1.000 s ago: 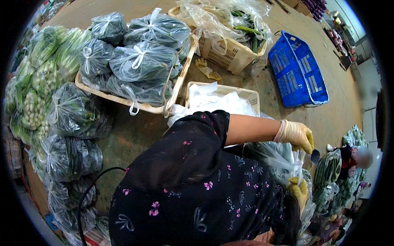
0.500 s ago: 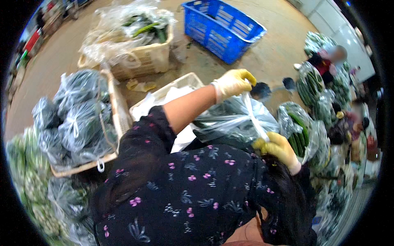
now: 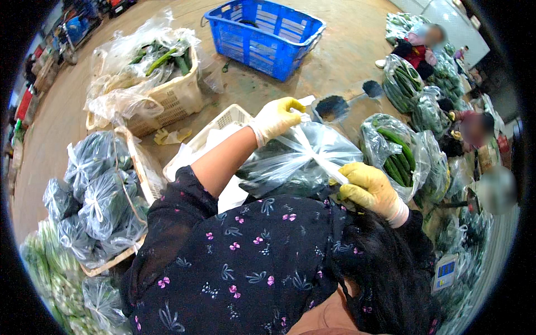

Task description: The person sorts cucumbers by hand and places them into clear plastic bags.

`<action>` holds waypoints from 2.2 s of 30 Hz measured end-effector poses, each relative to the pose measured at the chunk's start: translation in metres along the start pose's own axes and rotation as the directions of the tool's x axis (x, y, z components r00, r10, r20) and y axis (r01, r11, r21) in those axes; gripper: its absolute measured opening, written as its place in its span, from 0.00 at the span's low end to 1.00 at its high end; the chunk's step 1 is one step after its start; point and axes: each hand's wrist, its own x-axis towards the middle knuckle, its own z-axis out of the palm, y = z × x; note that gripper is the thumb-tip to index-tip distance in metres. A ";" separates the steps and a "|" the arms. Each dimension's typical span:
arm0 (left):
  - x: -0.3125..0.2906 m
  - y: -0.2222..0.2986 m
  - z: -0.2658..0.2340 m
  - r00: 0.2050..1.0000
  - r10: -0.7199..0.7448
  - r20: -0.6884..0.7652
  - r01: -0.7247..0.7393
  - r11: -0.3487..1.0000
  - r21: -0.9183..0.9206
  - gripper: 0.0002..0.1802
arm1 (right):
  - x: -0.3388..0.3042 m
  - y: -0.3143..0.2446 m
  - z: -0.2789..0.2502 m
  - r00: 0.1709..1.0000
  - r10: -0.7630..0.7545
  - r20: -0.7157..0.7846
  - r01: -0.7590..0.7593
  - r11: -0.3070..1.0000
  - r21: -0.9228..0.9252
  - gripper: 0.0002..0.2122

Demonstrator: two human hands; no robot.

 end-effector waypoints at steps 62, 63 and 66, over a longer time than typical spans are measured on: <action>-0.071 -0.277 -0.139 0.586 -0.561 -0.584 0.810 0.432 0.398 0.26 | -0.083 0.128 0.007 0.637 0.750 -0.180 -0.609 0.632 0.479 0.12; -0.065 -0.278 -0.136 0.611 -0.549 -0.570 0.789 0.476 0.388 0.26 | -0.080 0.127 0.008 0.652 0.727 -0.217 -0.606 0.671 0.427 0.12; -0.055 -0.285 -0.127 0.687 -0.494 -0.533 0.716 0.583 0.383 0.27 | -0.065 0.121 0.012 0.619 0.775 -0.130 -0.595 0.570 0.567 0.12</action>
